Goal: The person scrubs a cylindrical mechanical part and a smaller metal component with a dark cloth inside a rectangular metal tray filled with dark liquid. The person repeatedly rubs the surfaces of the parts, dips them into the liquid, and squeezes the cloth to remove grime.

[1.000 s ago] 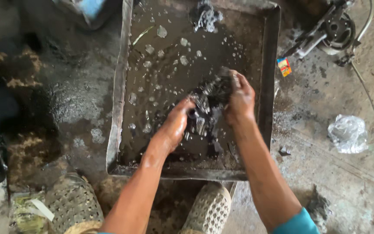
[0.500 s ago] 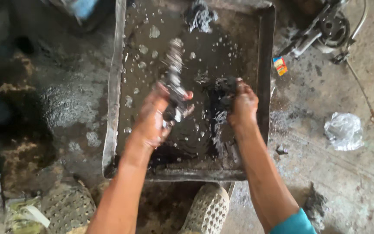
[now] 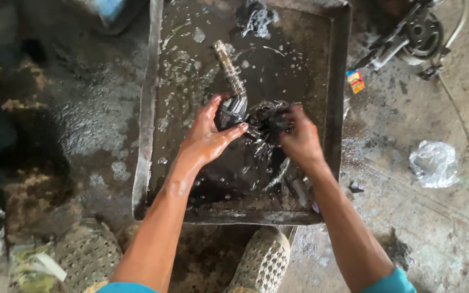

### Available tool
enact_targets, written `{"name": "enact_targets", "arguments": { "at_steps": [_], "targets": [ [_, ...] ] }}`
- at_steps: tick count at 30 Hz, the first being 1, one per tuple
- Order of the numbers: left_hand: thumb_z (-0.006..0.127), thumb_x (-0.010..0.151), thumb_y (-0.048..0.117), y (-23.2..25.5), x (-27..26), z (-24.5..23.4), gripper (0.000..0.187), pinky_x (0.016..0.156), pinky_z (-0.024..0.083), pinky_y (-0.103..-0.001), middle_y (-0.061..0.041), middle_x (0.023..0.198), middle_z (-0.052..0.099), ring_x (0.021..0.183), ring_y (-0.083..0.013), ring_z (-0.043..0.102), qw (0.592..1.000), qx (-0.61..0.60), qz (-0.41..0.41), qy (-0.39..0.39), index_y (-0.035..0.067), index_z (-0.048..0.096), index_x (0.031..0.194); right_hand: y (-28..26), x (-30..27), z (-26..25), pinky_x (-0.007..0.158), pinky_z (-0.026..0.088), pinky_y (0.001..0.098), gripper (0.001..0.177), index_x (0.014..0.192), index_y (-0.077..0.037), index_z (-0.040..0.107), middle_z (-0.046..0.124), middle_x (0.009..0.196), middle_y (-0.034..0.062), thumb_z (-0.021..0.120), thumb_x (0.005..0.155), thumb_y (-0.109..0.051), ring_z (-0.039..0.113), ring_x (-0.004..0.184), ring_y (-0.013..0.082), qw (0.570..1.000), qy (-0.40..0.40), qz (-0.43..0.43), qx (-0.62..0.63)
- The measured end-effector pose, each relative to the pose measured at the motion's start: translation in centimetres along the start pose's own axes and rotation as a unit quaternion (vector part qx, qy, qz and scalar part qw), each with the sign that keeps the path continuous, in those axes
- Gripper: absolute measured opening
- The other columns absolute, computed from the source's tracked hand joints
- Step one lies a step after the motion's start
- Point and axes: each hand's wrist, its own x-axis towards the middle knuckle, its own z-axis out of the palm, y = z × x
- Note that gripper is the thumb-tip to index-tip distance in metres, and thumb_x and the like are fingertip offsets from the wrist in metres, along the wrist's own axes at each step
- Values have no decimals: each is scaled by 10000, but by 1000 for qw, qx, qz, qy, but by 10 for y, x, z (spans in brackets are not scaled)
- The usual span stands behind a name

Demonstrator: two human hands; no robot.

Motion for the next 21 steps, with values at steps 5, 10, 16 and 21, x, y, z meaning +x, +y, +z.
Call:
{"name": "enact_targets", "arguments": {
  "at_steps": [5,10,16,21],
  "targets": [
    [837,773,144,8,-2,11,675,1089,437,-441,-223,1248,601,1195,-325,553,953,271,-131,49,61,574,1389,-31,-14,-5,1089,510,293,562,1256,-22,600,662,1222,109,478,735,150,641,1191,162,955,-64,-169,234],
    [903,730,114,-25,0,19,839,1061,381,-527,-279,1291,594,1206,-405,488,940,318,54,111,-135,457,1396,-59,6,27,832,551,290,400,1174,-27,679,740,1057,119,559,813,95,677,975,147,983,108,-125,76],
    [717,734,4,-12,-4,33,643,976,530,-338,-154,1192,658,1109,-181,627,996,-66,1,59,-43,507,1340,-55,-12,30,740,531,430,343,1215,-17,667,708,992,189,681,873,2,662,847,341,961,157,-218,-58],
    [797,762,107,15,-8,25,547,973,550,-368,-163,1133,727,1045,-243,703,969,188,-142,70,8,584,1256,-28,6,19,801,550,419,336,1169,-4,631,666,1047,183,683,840,40,684,936,364,933,95,-342,-67]
  ]
}}
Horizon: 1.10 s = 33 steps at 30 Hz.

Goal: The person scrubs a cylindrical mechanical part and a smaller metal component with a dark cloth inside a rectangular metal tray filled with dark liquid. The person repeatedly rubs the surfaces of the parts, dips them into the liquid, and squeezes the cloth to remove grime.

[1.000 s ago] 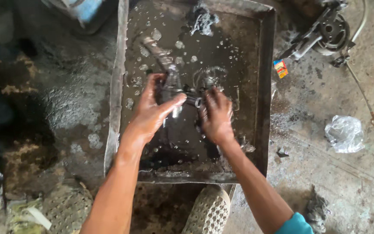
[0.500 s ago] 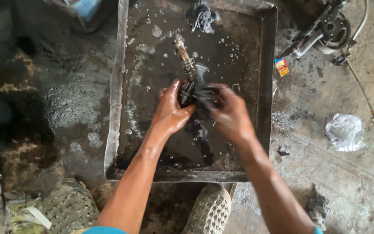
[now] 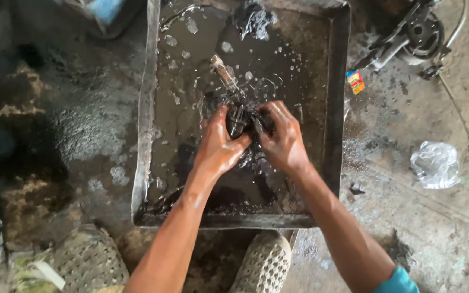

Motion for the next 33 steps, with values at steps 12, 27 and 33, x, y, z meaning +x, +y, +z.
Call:
{"name": "enact_targets", "arguments": {
  "at_steps": [12,27,33],
  "targets": [
    [900,728,259,10,7,-21,691,1057,435,-491,-247,1269,594,1250,-424,530,968,220,111,56,117,593,1330,22,-25,19,902,504,479,577,1196,-64,681,632,1218,197,712,621,-26,611,1089,407,975,-32,-22,-220],
    [687,738,-77,-1,-4,20,662,1016,471,-464,-257,1394,534,1310,-481,483,915,352,175,90,-45,494,1370,-33,-9,25,915,528,441,392,1231,23,602,647,1110,205,570,848,-54,639,1042,413,978,57,178,93],
    [732,664,16,3,-13,34,637,1016,442,-519,-254,1282,563,1230,-472,503,903,361,195,124,-49,520,1261,-37,-4,22,801,524,478,199,1115,-29,609,671,975,230,592,942,-126,670,916,431,960,39,275,34]
  ]
}}
